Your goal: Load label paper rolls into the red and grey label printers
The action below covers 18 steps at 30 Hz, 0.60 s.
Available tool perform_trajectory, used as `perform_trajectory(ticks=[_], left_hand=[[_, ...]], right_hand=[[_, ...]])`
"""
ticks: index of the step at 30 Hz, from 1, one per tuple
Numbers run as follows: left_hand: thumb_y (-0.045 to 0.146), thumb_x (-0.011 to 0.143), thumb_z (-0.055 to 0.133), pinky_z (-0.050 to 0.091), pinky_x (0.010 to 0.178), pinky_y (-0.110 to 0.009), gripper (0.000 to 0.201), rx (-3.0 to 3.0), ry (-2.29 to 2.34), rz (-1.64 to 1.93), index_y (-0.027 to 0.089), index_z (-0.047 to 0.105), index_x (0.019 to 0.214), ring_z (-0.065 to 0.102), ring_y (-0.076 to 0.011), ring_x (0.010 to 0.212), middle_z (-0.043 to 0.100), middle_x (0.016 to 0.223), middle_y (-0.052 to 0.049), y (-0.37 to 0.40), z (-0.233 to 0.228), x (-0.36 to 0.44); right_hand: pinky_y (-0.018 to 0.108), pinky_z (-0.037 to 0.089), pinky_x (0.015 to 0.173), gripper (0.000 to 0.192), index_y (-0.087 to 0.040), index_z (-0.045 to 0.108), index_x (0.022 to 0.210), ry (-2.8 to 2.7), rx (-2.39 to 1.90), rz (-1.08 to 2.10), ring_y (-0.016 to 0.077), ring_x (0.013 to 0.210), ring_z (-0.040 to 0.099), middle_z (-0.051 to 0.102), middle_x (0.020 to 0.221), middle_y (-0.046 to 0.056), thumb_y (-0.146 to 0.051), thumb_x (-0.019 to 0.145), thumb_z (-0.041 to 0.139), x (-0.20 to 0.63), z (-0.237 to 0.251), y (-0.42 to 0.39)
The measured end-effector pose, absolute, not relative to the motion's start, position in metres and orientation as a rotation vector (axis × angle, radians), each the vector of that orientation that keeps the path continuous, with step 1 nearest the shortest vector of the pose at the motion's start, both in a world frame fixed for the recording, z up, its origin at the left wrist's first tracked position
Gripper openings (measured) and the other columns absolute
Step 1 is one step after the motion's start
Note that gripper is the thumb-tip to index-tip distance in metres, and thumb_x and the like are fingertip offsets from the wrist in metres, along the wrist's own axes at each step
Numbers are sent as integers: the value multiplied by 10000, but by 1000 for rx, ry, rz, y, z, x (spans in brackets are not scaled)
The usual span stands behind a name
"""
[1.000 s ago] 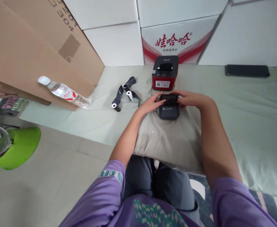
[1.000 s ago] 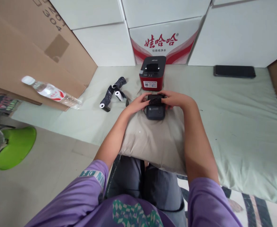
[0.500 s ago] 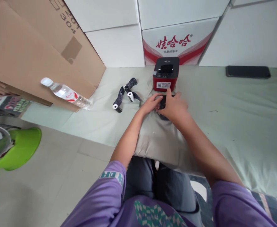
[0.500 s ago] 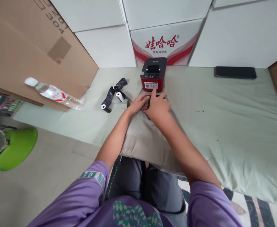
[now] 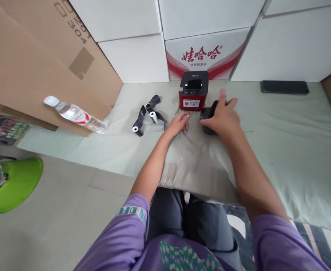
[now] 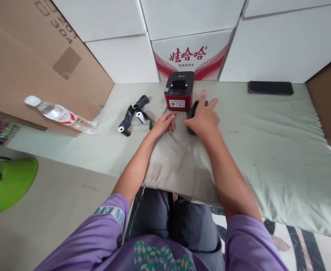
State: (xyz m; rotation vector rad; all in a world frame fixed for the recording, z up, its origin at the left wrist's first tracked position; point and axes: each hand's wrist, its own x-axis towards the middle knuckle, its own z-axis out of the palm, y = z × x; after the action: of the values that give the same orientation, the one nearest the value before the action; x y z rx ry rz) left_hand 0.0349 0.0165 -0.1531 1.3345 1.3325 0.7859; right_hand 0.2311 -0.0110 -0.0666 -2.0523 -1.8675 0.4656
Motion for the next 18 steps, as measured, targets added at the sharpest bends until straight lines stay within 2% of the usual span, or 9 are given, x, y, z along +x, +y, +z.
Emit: perform_trajectory(ticks=[2, 6, 9, 12, 15, 18], left_hand=[[384, 1123, 509, 441, 559, -228, 375, 1351, 1319, 793, 197, 597, 1436, 575, -93, 482, 631, 641, 58, 15, -153, 35], [355, 1114, 514, 453, 564, -220, 376, 1381, 1322, 784, 184, 583, 1442, 566, -86, 487, 619, 644, 74, 13, -152, 37], [337, 1106, 522, 434, 544, -228, 379, 1388, 1324, 790, 166, 576, 1440, 557, -89, 479, 614, 651, 75, 12, -150, 38], [319, 1094, 544, 457, 569, -245, 345, 1383, 1347, 809, 167, 592, 1400, 556, -99, 480, 602, 655, 78, 10, -148, 40], [266, 1068, 579, 533, 705, -271, 243, 1432, 1445, 945, 178, 645, 1284, 637, -122, 595, 640, 709, 51, 10, -147, 40], [213, 1050, 591, 568, 964, -302, 192, 1438, 1559, 1245, 186, 662, 1226, 755, -162, 987, 776, 1049, -59, 21, -147, 38]], right_hand=[[592, 565, 929, 1303, -244, 86, 1781, -1720, -2049, 399, 476, 1211, 688, 231, 1710, 373, -606, 788, 848, 258, -64, 2], [579, 532, 970, 1192, -144, 89, 1786, -1493, -2102, 280, 477, 1259, 670, 226, 1708, 428, -535, 893, 775, 288, -65, 22], [574, 519, 1003, 1201, -92, 129, 1782, -1379, -2167, 221, 477, 1266, 670, 282, 1701, 428, -474, 863, 801, 291, -75, 32], [605, 480, 1048, 1203, -102, 96, 1789, -1361, -2154, 226, 501, 1313, 629, 247, 1733, 414, -454, 874, 793, 290, -84, 37], [671, 380, 1136, 1136, -116, 43, 1792, -1349, -2156, 191, 544, 1508, 446, 154, 1775, 401, -488, 961, 722, 288, -86, 37], [701, 241, 1239, 998, -112, 120, 1781, -1466, -2011, 90, 531, 1658, 175, 133, 1821, 339, -519, 1030, 636, 279, -86, 39]])
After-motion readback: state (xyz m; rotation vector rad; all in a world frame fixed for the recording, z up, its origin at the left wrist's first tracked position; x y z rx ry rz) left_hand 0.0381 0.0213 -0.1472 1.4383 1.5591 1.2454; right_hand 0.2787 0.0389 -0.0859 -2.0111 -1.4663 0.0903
